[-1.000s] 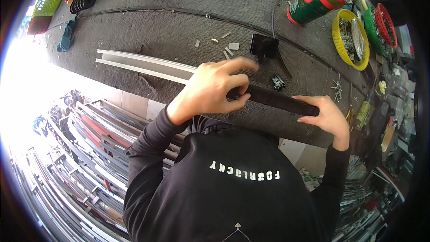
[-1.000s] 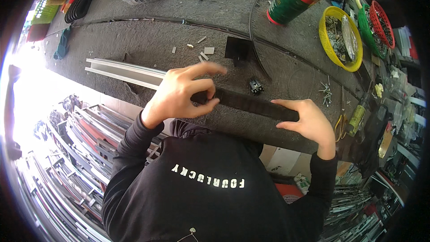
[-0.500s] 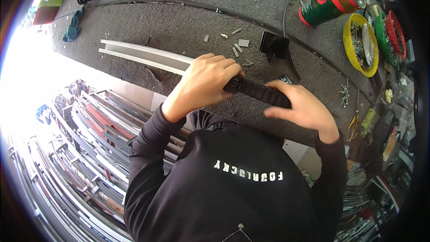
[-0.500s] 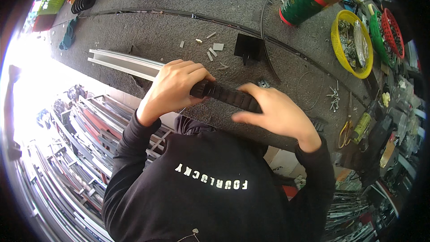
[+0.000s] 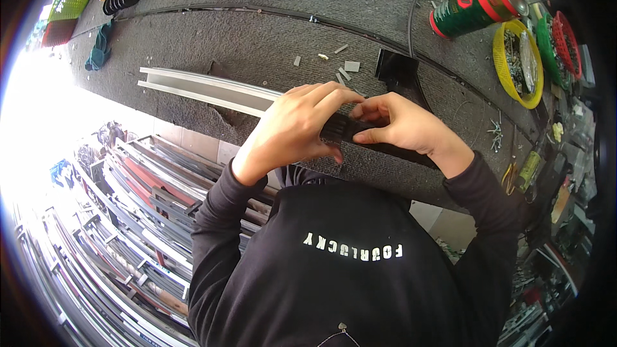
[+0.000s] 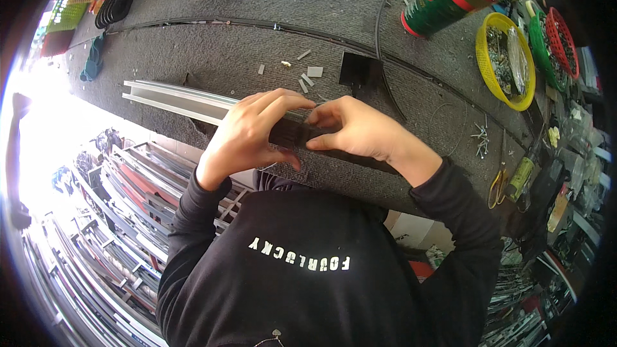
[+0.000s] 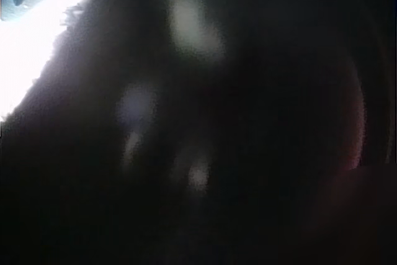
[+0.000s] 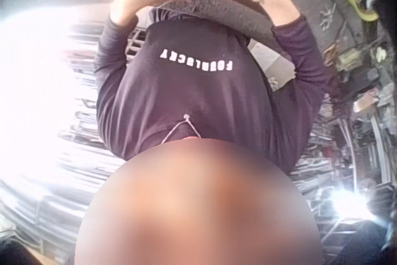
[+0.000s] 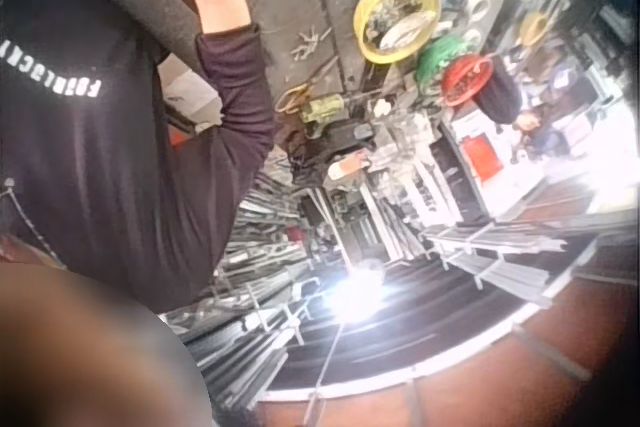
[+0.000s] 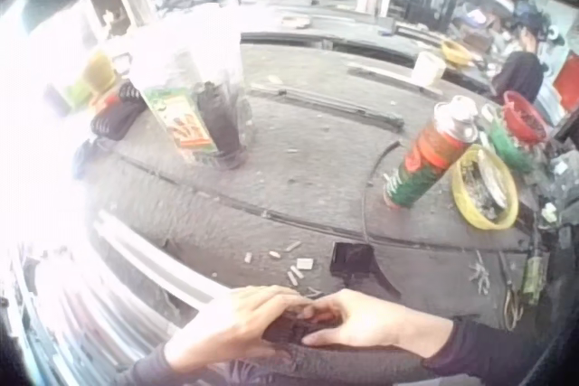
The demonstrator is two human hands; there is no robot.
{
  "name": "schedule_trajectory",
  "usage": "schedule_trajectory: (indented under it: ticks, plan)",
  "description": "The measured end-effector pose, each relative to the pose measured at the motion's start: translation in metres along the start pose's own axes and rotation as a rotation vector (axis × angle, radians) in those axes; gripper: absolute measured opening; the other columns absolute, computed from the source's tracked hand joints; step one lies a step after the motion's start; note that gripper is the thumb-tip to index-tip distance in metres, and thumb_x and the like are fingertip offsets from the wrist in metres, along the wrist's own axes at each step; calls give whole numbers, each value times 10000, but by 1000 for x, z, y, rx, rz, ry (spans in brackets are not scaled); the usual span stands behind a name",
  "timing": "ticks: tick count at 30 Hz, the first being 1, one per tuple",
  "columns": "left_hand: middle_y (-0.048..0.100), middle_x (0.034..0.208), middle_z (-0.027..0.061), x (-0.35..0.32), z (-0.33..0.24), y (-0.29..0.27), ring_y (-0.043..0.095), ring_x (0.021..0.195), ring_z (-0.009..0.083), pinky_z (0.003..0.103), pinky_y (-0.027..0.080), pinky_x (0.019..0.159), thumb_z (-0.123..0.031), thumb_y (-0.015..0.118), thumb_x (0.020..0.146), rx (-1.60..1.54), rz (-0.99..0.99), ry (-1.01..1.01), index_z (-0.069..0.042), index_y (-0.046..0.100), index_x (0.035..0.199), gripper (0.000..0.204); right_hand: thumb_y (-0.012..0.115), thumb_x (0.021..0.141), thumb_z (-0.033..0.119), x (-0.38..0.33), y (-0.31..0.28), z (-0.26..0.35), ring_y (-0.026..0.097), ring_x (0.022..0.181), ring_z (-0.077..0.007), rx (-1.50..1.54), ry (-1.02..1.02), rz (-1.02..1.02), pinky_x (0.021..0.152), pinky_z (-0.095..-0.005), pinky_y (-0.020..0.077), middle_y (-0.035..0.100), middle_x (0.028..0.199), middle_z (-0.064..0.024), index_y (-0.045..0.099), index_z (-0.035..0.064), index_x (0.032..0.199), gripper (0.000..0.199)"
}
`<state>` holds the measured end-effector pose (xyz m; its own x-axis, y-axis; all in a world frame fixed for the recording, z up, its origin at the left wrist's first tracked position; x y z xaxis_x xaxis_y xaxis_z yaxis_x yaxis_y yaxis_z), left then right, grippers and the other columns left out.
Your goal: The person assembles a window frame component by inserting a black rubber seal into an aluminum profile, then uses a cordless drill to drive screws into the assembly. They also use scissors to trim the seal and handle small hardware pieces from a plastic bag.
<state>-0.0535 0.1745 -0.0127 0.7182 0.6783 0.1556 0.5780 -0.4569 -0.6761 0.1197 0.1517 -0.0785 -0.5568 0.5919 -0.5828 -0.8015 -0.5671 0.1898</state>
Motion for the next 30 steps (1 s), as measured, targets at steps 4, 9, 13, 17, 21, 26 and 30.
schedule_trajectory:
  ticks: [4, 9, 13, 17, 21, 26, 30]
  plan:
    - [704, 1087, 111, -14, 4, -32, 659, 1060, 317, 449, 458, 971, -554, 793, 773, -19, -222, 70, -28, 677, 1126, 644, 936, 692, 312, -6, 0, 22, 639, 1017, -204, -235, -86, -153, 904, -350, 504, 664, 1050, -99, 569, 7, 1138, 653]
    - [701, 982, 127, -31, 27, -47, 639, 994, 310, 409, 433, 955, -298, 479, 1035, 244, -441, -199, -20, 699, 997, 357, 948, 526, 419, -50, -3, 48, 624, 1016, -348, -1012, -83, -168, 882, -450, 479, 655, 1046, -125, 571, 29, 1097, 787]
    - [698, 961, 126, -37, 33, -40, 644, 936, 311, 381, 464, 897, -270, 468, 1052, 98, -472, -221, -15, 688, 1005, 340, 831, 769, 343, -55, 4, 36, 641, 885, -401, -1110, -60, -127, 803, -450, 486, 661, 870, -191, 591, 11, 1061, 504]
    - [687, 918, 97, -40, 36, -43, 640, 864, 282, 369, 472, 837, -276, 522, 1033, -9, -503, -259, -40, 688, 996, 290, 800, 831, 280, -50, 8, 27, 671, 911, -369, -845, -61, -86, 809, -426, 500, 675, 898, -213, 585, -17, 1104, 457]
    - [703, 909, 39, -34, 32, -41, 651, 868, 245, 366, 472, 809, -388, 627, 968, 160, -364, -98, -116, 713, 967, 285, 738, 903, 186, -44, 10, 30, 692, 997, -226, -382, -78, 14, 901, -335, 507, 711, 1064, -155, 544, -54, 1318, 518]
    - [714, 891, 2, -33, 35, -39, 666, 876, 216, 356, 469, 784, -606, 608, 897, 157, -276, -76, -160, 732, 930, 464, 684, 921, 68, -16, 3, 20, 650, 1044, -132, -24, 91, 162, 937, -268, 496, 696, 1169, -113, 413, -43, 1492, 642]
    - [717, 893, 6, -33, 37, -38, 663, 849, 216, 350, 461, 760, -696, 542, 884, 133, -296, -75, -160, 735, 933, 571, 696, 864, -21, -8, -2, 5, 652, 1032, -126, 226, 139, 119, 920, -254, 493, 706, 1169, -115, 498, -50, 1384, 557]
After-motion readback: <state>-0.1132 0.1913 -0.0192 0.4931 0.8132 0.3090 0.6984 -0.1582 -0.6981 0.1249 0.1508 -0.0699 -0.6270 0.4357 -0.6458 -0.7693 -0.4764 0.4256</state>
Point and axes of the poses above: each hand's wrist, its own x-axis towards the middle knuckle, its own y-axis out of the palm, z = x × y, the point moved 5 cm from there along x, towards the middle knuckle
